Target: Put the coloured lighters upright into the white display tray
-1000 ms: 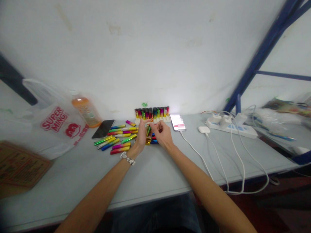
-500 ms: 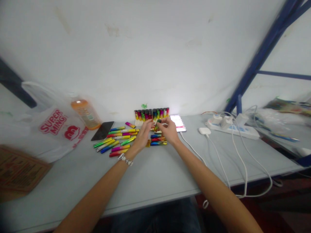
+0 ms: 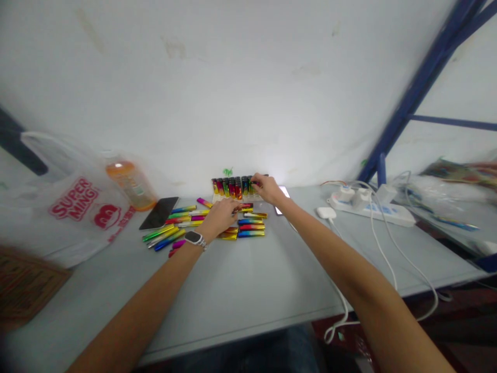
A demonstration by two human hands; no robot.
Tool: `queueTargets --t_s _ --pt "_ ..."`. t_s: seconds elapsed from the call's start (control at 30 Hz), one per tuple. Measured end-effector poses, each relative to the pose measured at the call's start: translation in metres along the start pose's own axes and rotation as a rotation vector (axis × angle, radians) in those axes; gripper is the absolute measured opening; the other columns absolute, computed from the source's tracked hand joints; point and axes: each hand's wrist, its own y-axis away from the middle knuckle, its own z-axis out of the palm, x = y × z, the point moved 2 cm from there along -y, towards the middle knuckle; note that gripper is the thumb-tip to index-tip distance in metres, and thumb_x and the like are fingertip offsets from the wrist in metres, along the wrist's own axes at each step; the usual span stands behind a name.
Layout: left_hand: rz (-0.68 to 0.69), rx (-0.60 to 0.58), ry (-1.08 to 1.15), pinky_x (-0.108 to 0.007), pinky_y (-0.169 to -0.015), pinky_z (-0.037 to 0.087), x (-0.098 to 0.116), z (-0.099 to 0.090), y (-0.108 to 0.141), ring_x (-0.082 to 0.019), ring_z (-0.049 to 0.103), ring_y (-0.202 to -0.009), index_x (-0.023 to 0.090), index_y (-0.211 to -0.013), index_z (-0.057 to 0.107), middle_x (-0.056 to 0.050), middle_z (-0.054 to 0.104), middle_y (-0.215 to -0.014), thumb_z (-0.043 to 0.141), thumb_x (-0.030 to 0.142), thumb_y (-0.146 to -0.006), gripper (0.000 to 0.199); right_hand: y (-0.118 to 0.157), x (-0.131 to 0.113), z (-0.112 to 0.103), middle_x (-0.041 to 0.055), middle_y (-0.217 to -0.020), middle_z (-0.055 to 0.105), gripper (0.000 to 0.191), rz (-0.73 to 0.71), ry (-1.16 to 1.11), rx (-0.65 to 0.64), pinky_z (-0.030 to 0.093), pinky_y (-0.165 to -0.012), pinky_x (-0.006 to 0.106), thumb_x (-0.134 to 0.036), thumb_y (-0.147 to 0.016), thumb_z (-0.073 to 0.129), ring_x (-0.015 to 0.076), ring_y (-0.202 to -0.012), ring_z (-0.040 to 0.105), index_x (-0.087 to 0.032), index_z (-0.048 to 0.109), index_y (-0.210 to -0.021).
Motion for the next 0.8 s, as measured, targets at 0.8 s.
queueTargets --t_s 0.8 --pt "-0.202 0.496 1.294 -0.025 -0.075 0.050 -0.004 -0.006 0.018 -0.016 0.065 -0.085 0.016 -0.092 0.070 -0.006 0.071 -0.093 0.070 0.046 -0.083 0.032 0.012 -0.019 0.006 0.0136 -0.108 0.052 0.046 -0.082 0.581 -0.122 0.046 -0.082 0.036 -0.031 -0.100 0.046 0.0237 -0.086 0.057 -0.023 0.059 -0.144"
